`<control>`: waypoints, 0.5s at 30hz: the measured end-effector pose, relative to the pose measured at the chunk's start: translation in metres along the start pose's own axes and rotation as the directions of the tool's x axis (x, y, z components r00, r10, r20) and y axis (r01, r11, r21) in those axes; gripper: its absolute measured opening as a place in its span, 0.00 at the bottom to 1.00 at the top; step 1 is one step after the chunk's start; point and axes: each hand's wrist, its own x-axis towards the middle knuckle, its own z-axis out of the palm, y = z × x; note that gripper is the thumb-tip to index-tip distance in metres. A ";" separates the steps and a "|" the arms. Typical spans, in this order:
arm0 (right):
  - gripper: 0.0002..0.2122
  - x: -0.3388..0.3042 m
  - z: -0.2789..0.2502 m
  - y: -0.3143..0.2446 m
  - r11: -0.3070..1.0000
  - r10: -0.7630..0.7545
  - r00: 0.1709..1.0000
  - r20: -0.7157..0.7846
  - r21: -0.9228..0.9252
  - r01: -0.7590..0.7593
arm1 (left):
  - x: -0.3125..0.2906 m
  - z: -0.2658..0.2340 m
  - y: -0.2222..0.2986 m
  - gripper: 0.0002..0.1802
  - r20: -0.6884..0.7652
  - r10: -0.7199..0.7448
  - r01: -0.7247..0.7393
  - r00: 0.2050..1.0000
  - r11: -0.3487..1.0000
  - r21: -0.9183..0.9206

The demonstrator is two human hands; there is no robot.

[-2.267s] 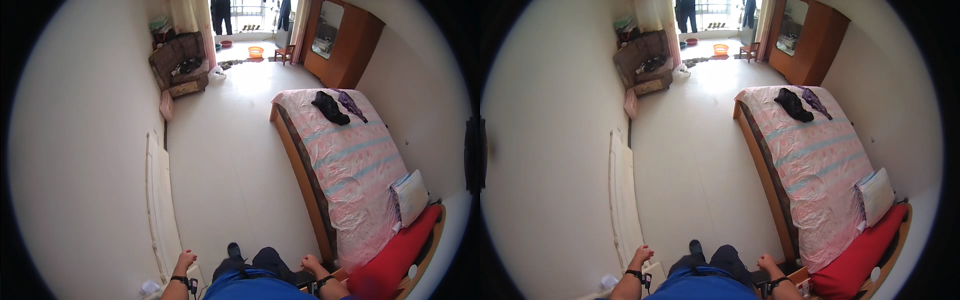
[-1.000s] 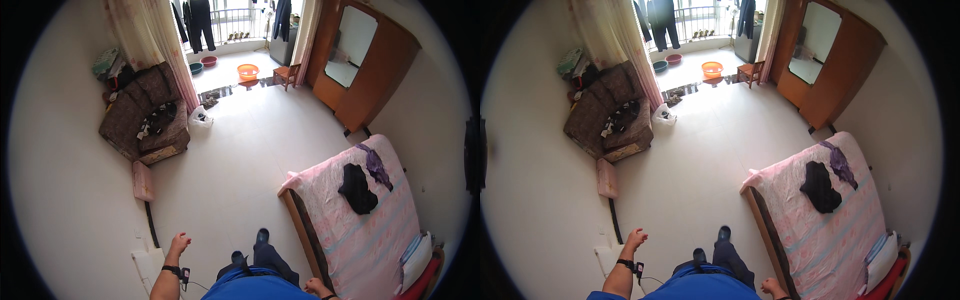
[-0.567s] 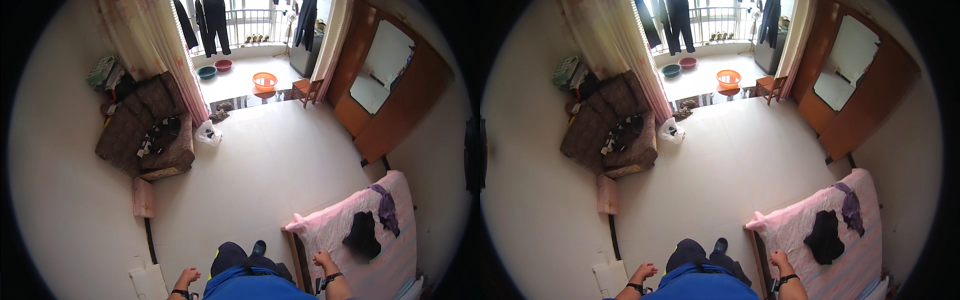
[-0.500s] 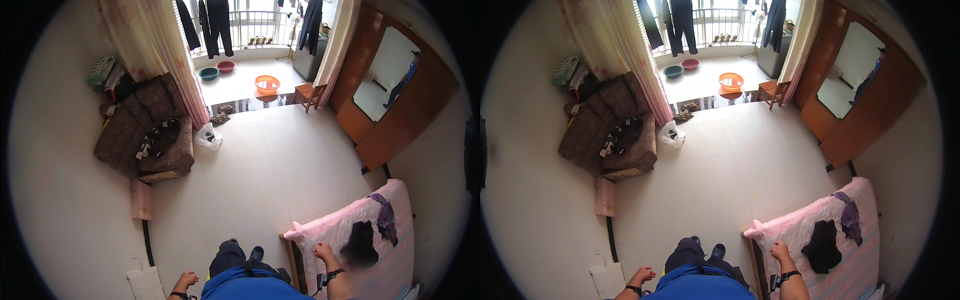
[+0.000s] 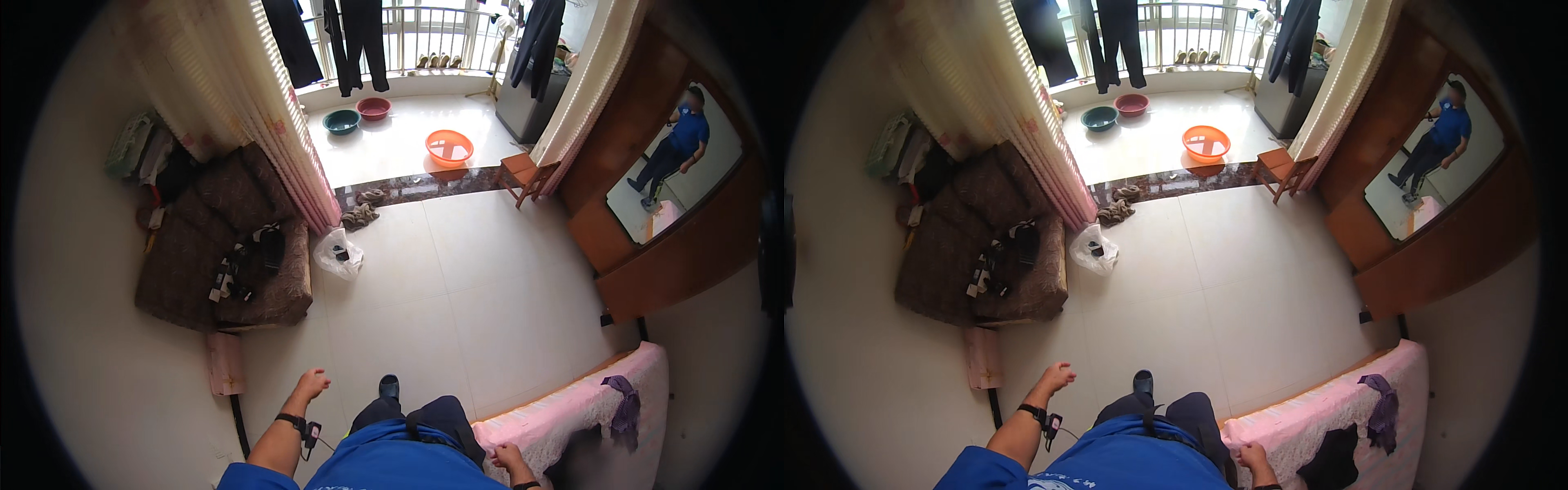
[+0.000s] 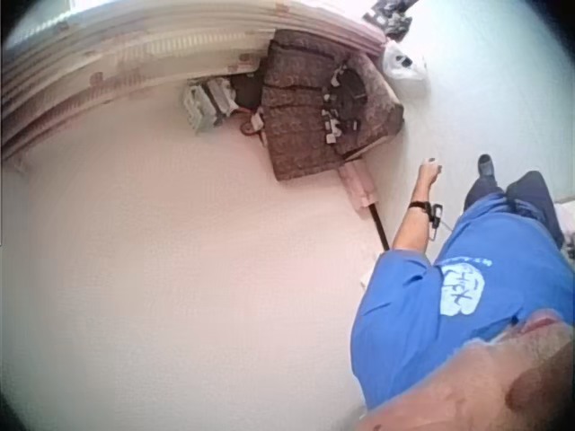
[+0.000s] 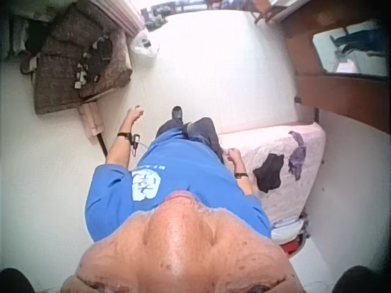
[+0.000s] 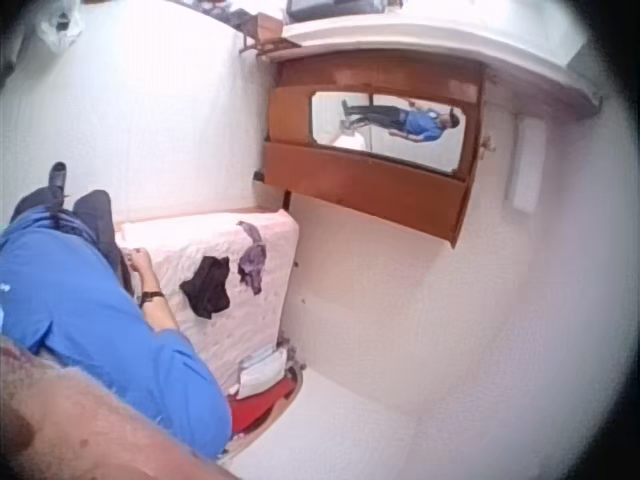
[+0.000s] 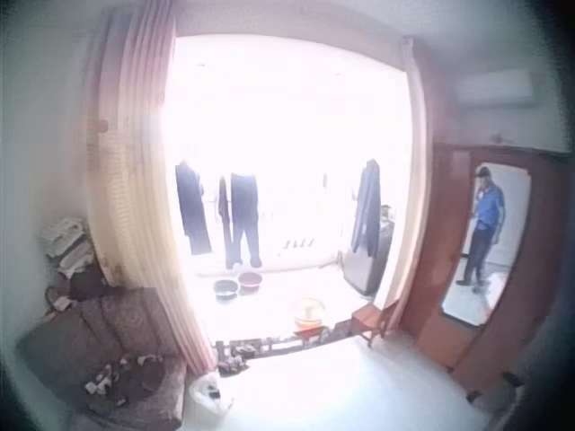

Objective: The person wipes a tiled floor with a cloth, then moves several plastic basins and a small stool. They dip the cloth into a basin of water, wring it out, and carry the basin to another room before returning to the original area.

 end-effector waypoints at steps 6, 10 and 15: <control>0.24 0.047 -0.034 -0.047 0.861 -0.039 0.977 0.211 -0.489 0.140 | 0.106 0.003 0.168 0.25 -0.117 0.201 -0.212 0.972 0.974 -0.082; 0.12 0.105 -0.107 -0.153 0.998 0.058 0.993 0.105 -0.032 -0.055 | 0.138 0.054 0.192 0.24 -0.121 0.010 -0.013 0.993 1.000 -0.023; 0.11 0.195 -0.246 -0.325 0.995 -0.031 0.999 -0.044 -0.100 0.026 | 0.113 0.135 0.197 0.26 -0.001 -0.230 0.229 0.973 0.973 -0.020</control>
